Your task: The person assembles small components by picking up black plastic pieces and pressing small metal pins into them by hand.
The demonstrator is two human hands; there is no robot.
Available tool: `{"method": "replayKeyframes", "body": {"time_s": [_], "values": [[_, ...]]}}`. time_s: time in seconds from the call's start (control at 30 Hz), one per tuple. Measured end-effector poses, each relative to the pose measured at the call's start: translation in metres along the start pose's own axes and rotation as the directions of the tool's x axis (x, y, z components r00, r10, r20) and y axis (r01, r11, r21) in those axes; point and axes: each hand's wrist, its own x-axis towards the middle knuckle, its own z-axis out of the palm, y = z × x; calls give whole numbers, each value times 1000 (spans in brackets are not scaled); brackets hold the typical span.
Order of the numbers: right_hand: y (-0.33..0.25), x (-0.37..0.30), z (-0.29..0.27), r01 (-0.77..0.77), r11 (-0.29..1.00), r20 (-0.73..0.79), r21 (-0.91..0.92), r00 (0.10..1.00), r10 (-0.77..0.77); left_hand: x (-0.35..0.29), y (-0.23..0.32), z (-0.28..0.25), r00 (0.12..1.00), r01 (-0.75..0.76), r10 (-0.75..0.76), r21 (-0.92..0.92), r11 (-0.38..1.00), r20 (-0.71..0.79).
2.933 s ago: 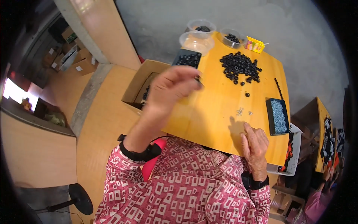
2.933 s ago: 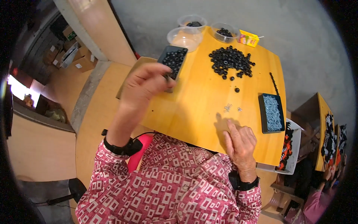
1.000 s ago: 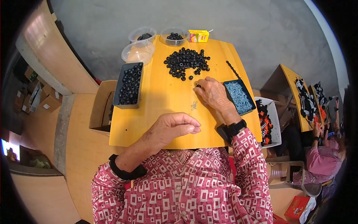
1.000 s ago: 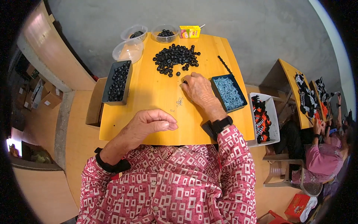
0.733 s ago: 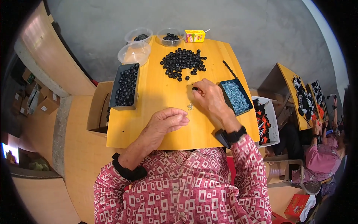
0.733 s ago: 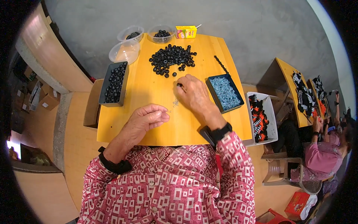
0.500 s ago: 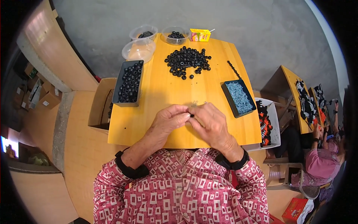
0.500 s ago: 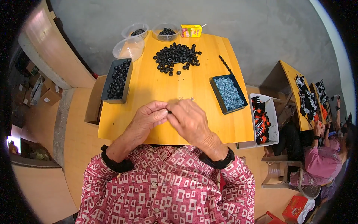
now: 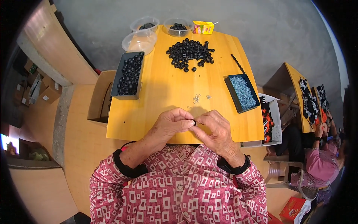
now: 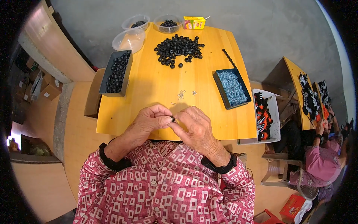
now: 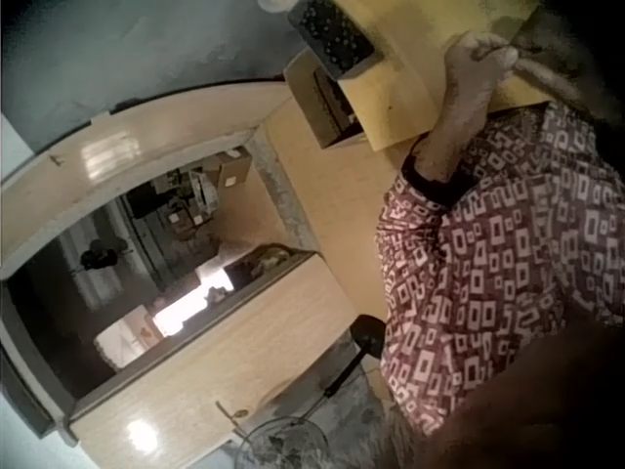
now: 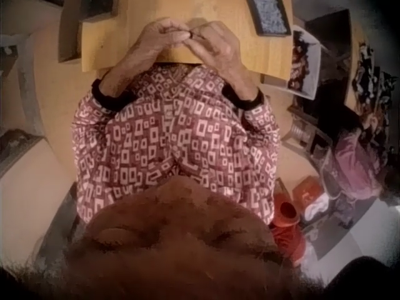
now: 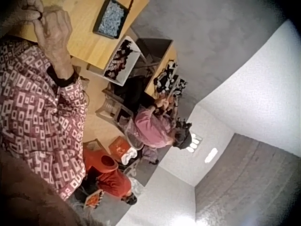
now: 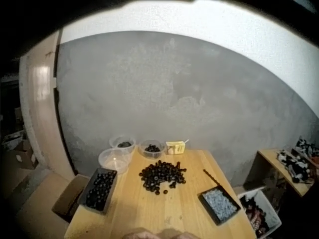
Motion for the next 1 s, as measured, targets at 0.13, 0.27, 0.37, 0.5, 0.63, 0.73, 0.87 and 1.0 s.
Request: {"method": "replayKeyframes", "body": {"time_s": [0.13, 0.27, 0.37, 0.5, 0.63, 0.73, 0.87, 1.0], "values": [[10, 9, -12, -17, 1000, 37, 26, 999, 16, -2, 10, -9, 999, -36, 35, -11, 999, -41], [24, 21, -6, -278, 960, 39, 14, 960, 278, -1, 17, -15, 984, 4, -31, -154, 988, -176], [35, 25, 10, -168, 979, 79, -116, 981, 178, 0, 18, -15, 979, 39, -77, -202, 979, -187], [41, 28, 28, 23, 941, 176, -339, 984, 39, 0, 18, -17, 983, 39, -90, -301, 953, -159], [42, 27, 33, 73, 926, 203, -371, 979, 4, 2, 11, -24, 991, 46, -86, -351, 935, -100], [43, 27, 29, 91, 960, 154, -266, 987, -51, 8, 6, -25, 990, 51, -96, -369, 928, -106], [26, 27, 16, 52, 999, 11, 3, 999, -52, 5, 4, -20, 995, 82, -96, -330, 941, -25], [19, 20, 17, 31, 990, -7, 136, 1000, -30, 4, -1, -15, 996, 86, -79, -314, 945, 35]]}}
